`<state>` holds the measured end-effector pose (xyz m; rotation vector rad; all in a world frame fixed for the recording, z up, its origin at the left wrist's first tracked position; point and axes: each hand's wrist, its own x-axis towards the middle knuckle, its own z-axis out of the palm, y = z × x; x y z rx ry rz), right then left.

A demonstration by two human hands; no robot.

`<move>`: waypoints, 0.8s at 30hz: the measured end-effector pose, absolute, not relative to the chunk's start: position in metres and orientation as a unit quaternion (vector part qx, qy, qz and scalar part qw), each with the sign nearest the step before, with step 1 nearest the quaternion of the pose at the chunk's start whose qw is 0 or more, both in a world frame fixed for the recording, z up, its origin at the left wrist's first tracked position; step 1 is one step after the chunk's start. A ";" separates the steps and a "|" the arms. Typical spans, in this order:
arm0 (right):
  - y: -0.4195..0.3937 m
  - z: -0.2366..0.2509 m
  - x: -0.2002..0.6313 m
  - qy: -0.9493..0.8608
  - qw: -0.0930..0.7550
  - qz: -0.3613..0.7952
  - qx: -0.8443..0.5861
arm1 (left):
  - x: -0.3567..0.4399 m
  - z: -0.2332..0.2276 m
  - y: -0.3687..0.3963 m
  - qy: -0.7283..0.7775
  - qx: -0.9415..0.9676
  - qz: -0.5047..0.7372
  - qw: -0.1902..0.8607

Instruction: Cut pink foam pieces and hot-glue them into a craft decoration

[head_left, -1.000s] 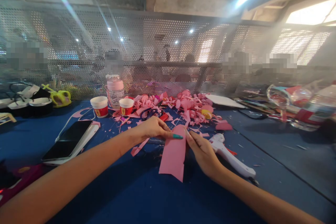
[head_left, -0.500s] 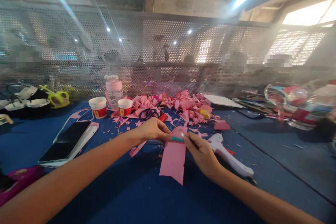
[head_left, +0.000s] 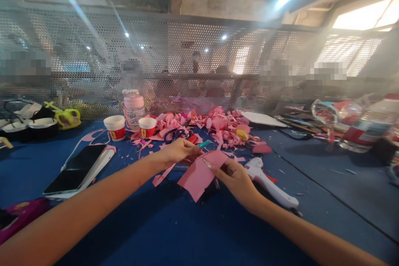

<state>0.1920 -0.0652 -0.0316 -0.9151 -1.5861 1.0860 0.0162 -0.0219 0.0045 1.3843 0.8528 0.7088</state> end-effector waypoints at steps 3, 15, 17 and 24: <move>-0.064 -0.029 0.191 -0.652 0.484 0.455 -0.367 | 0.018 0.006 -0.023 0.376 0.607 0.312 0.627; -0.062 -0.034 0.195 -0.652 0.489 0.439 -0.378 | 0.020 0.003 -0.022 0.380 0.610 0.306 0.624; -0.062 -0.034 0.195 -0.650 0.490 0.442 -0.377 | 0.020 0.001 -0.022 0.377 0.613 0.309 0.621; -0.063 -0.035 0.195 -0.647 0.488 0.428 -0.400 | 0.020 -0.001 -0.021 0.367 0.614 0.303 0.630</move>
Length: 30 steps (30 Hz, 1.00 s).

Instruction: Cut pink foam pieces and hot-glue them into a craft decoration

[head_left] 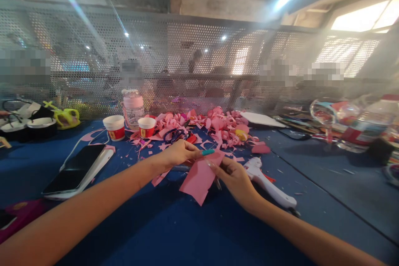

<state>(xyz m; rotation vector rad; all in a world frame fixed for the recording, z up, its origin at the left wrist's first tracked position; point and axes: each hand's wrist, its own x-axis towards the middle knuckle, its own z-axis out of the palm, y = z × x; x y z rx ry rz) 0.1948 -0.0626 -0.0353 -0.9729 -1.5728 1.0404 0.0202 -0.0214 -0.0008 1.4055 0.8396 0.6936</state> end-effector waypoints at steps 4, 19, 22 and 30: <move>-0.064 -0.035 0.194 -0.644 0.485 0.411 -0.425 | 0.021 0.002 -0.024 0.357 0.622 0.307 0.626; -0.067 -0.033 0.192 -0.645 0.461 0.428 -0.434 | 0.024 0.000 -0.025 0.353 0.726 0.342 0.481; -0.067 -0.030 0.192 -0.644 0.470 0.442 -0.411 | 0.023 -0.001 -0.022 0.378 0.722 0.355 0.459; -0.061 -0.031 0.200 -0.615 0.559 0.379 -0.407 | 0.018 -0.003 -0.016 0.415 0.733 0.362 0.399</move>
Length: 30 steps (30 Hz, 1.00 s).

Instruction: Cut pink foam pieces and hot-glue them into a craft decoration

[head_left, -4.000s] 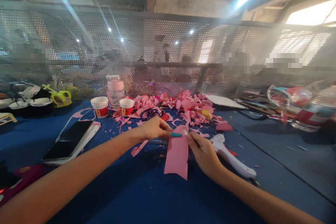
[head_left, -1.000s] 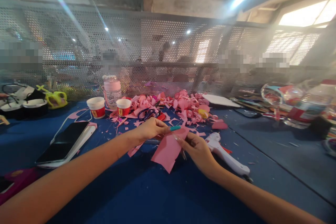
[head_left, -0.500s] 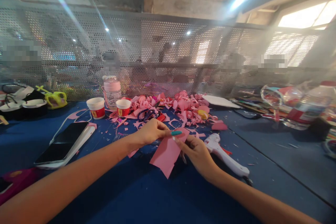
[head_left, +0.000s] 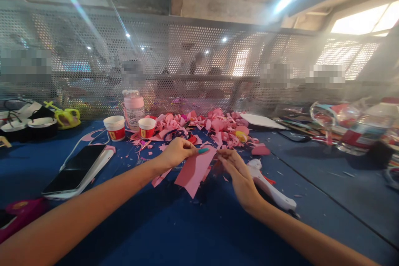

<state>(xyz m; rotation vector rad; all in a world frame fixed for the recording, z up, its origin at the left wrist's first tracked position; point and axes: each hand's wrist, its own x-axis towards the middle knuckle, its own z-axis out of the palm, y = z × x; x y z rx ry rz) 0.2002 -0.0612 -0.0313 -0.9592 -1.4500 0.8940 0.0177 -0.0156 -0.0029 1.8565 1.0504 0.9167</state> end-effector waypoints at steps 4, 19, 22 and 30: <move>-0.060 -0.030 0.205 -0.673 0.549 0.301 -0.393 | 0.011 -0.002 -0.009 0.425 0.734 0.368 0.382; -0.050 -0.012 0.190 -0.668 0.477 0.394 -0.414 | -0.042 0.038 0.012 0.458 0.788 0.332 0.245; -0.045 0.000 0.177 -0.643 0.498 0.427 -0.395 | -0.050 0.043 0.012 0.450 0.794 0.341 0.224; -0.030 0.007 0.137 -0.604 0.550 0.471 -0.332 | -0.053 0.053 0.008 0.480 0.784 0.335 0.209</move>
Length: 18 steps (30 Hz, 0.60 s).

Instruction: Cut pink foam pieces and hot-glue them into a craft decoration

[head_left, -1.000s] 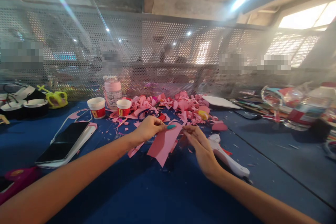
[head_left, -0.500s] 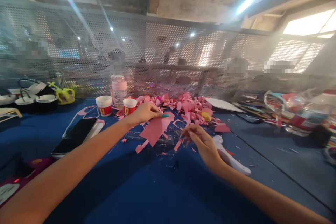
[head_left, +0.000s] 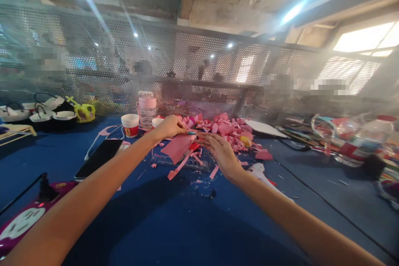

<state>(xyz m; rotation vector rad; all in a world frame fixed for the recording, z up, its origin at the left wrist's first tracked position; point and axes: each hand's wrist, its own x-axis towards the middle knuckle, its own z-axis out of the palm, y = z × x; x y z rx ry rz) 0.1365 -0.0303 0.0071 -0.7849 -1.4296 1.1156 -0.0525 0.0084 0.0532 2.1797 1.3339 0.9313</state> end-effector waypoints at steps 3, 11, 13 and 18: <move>-0.025 -0.005 0.138 -0.610 0.547 0.467 -0.331 | -0.056 0.051 0.011 0.486 0.782 0.341 0.187; -0.022 -0.033 0.164 -0.701 0.483 0.370 -0.371 | -0.060 0.047 0.016 0.504 0.770 0.345 0.186; -0.026 -0.032 0.166 -0.738 0.452 0.333 -0.374 | -0.058 0.049 0.013 0.506 0.768 0.339 0.197; -0.028 -0.024 0.168 -0.754 0.449 0.253 -0.407 | -0.049 0.055 0.003 0.452 0.801 0.311 0.240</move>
